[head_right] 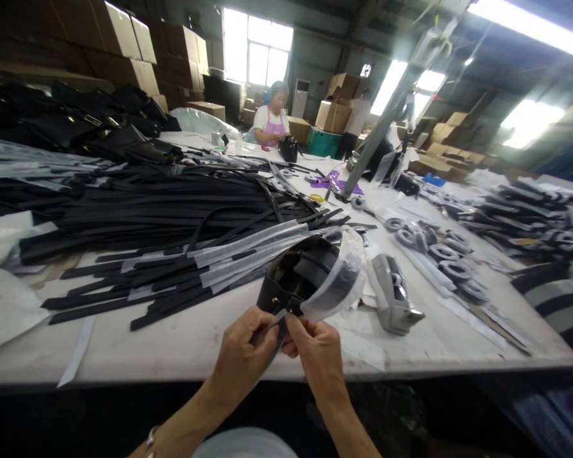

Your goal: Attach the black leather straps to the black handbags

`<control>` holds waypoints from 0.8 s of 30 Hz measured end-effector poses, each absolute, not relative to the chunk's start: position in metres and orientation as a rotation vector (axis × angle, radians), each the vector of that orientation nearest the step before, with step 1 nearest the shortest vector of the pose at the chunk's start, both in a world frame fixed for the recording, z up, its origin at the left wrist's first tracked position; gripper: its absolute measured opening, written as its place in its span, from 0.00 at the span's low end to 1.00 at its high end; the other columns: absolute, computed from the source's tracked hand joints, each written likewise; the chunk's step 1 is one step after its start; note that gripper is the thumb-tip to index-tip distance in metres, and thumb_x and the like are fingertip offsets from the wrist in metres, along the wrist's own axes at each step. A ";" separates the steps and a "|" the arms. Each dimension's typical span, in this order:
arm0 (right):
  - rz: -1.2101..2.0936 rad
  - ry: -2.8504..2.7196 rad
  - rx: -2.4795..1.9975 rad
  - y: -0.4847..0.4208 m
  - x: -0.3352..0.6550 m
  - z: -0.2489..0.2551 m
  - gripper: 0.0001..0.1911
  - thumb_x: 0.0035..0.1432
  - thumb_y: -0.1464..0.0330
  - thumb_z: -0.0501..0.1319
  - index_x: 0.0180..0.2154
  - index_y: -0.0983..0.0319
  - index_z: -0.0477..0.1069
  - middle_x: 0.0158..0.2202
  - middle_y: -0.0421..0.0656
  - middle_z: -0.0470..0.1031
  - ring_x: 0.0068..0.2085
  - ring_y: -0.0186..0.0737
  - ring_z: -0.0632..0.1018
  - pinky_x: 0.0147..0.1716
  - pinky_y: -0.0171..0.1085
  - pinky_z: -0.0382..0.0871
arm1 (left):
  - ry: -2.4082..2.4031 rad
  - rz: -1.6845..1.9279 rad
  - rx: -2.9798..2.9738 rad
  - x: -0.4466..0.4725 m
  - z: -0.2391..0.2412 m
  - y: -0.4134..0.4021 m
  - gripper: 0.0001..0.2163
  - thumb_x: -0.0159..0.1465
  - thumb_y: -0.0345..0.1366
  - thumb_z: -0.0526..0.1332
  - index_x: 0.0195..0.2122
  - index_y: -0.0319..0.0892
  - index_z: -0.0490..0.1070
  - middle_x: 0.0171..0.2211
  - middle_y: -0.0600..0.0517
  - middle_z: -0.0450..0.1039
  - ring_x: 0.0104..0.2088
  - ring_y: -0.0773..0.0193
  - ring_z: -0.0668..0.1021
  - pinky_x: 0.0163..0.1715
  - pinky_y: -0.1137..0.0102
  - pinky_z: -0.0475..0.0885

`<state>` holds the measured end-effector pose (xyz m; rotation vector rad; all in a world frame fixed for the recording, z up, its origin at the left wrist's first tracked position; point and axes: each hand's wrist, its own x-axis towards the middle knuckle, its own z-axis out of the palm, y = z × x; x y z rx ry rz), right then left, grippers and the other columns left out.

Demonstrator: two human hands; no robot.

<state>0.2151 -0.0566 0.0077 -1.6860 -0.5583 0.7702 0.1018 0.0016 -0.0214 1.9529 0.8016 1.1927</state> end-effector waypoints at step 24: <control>1.017 -0.516 -1.402 -0.056 0.214 0.004 0.25 0.47 0.50 0.69 0.20 0.65 0.71 0.14 0.41 0.72 0.15 0.35 0.73 0.15 0.31 0.71 | 0.723 0.933 2.006 0.069 -0.027 -0.014 0.11 0.58 0.24 0.57 0.40 0.42 0.69 0.28 0.54 0.69 0.27 0.66 0.73 0.28 0.73 0.72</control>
